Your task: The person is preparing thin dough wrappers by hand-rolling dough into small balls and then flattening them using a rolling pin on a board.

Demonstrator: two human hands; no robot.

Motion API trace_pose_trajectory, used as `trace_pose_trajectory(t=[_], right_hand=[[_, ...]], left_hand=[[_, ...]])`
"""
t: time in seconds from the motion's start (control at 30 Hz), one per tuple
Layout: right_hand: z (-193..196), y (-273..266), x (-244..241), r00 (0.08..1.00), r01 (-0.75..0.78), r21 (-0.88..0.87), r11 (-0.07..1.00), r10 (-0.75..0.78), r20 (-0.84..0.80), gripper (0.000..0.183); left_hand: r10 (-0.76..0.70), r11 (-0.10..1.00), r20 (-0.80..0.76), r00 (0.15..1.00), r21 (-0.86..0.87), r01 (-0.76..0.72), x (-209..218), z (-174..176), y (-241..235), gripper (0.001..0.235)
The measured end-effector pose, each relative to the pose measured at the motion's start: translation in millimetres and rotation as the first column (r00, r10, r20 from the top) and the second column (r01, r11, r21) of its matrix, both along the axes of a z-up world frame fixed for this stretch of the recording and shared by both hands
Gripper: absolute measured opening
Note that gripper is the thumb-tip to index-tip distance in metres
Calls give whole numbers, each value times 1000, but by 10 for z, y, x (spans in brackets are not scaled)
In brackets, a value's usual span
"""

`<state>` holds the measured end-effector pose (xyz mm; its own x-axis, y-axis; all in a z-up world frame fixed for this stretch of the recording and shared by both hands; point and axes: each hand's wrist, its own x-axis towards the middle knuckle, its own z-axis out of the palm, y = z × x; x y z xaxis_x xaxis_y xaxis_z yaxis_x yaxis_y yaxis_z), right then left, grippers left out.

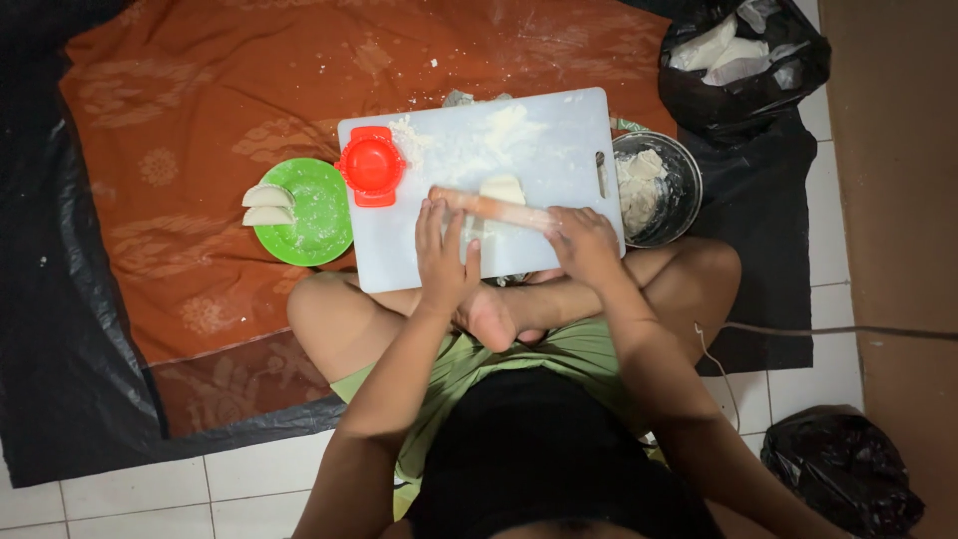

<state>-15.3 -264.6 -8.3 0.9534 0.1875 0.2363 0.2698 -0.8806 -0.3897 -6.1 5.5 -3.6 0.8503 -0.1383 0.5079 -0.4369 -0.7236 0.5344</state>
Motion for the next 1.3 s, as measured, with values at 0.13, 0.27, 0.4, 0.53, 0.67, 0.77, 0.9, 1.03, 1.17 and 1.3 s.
trace_pose_trajectory(t=[0.13, 0.27, 0.4, 0.53, 0.67, 0.77, 0.9, 1.03, 1.17, 1.3], right_hand=[[119, -153, -1, 997, 64, 484, 873, -32, -74, 34], [98, -206, 20, 962, 251, 737, 627, -74, -264, 29], [-75, -263, -59, 936, 343, 775, 531, -121, -331, 28], [-6, -336, -214, 933, 353, 729, 586, -163, -321, 33], [17, -451, -279, 945, 320, 599, 734, -199, -261, 35], [85, -547, -292, 954, 260, 473, 842, -149, -260, 40], [426, -420, -234, 906, 216, 201, 955, -119, -406, 46], [426, -327, -126, 951, 36, 15, 999, -29, -308, 49], [452, -1, 47, 955, -291, -60, 955, 294, 48, 30], [316, 132, 302, 965, -226, -208, 952, 248, 83, 49]], left_hand=[[-43, 998, -4, 999, -42, 43, 66, 122, -181, 46], [-117, 962, -179, 977, 223, 156, 453, 112, -368, 58], [-134, 919, -195, 972, 343, 196, 759, 17, -406, 26], [-103, 978, -254, 962, 152, 145, 636, -33, -445, 20], [-99, 839, -742, 663, -421, -345, 428, 44, -550, 28], [128, 914, -774, 620, -151, -376, 277, 115, -453, 30], [314, 949, -614, 724, 173, -265, 249, 205, -353, 40], [403, 910, -148, 903, -37, -412, 241, 260, -160, 46], [168, 979, 54, 984, 106, -173, 284, 351, -55, 48], [177, 946, -378, 908, 319, -52, 500, 422, -79, 66]])
